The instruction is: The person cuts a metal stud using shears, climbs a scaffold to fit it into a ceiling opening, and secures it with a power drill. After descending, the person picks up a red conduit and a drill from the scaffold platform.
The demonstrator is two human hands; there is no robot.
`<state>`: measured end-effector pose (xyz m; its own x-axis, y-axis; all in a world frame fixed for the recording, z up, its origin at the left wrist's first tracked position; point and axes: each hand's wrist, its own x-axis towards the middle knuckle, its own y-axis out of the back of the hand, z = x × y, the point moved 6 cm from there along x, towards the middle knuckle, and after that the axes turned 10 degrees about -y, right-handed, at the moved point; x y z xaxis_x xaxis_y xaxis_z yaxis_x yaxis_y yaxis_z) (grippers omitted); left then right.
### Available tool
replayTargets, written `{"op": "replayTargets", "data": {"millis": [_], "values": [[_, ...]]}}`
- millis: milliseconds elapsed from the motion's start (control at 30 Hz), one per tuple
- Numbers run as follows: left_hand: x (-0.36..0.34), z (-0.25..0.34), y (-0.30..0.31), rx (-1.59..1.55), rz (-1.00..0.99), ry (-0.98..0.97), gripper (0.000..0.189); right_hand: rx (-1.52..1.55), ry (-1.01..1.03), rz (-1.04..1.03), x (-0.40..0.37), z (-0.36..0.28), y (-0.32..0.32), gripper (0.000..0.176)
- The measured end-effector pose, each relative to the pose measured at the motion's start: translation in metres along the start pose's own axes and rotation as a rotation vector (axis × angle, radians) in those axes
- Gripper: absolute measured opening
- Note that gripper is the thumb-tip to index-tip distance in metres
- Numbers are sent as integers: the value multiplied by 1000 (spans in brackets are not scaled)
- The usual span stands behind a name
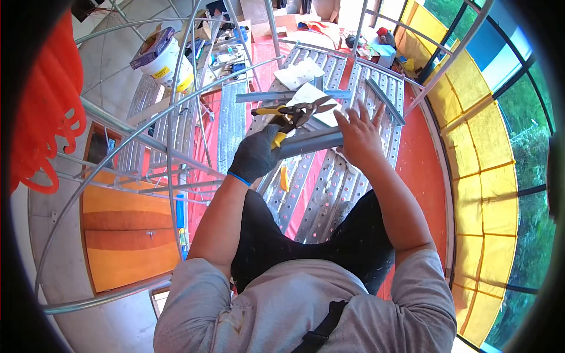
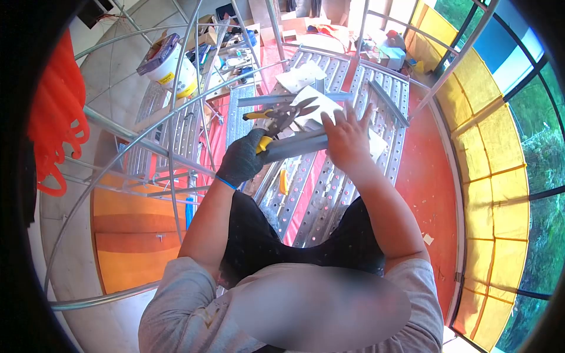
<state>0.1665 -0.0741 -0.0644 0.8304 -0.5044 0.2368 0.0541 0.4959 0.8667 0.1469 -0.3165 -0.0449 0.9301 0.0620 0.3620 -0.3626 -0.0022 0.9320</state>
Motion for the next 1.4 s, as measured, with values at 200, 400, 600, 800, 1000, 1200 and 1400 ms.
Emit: {"op": "replayTargets", "data": {"millis": [200,400,600,800,1000,1200,1400], "values": [[-3,-8,13,-56,171,-45,40,174,-23,-668,2,-3,-30,55],[-55,9,125,-233,232,87,36,476,-130,-735,-2,15,-36,76],[-145,21,193,-124,-267,215,42,768,-253,-698,-4,30,-33,80],[-178,24,127,-103,-228,17,51,1159,-259,-829,-6,8,-38,60],[-220,16,77,-439,-277,395,87,1535,-290,-896,-11,-6,-36,52],[-215,61,75,27,-192,245,98,1372,-319,-578,-7,6,-25,47],[-204,76,78,298,-354,262,100,1160,-341,-492,-7,16,-34,43]]}}
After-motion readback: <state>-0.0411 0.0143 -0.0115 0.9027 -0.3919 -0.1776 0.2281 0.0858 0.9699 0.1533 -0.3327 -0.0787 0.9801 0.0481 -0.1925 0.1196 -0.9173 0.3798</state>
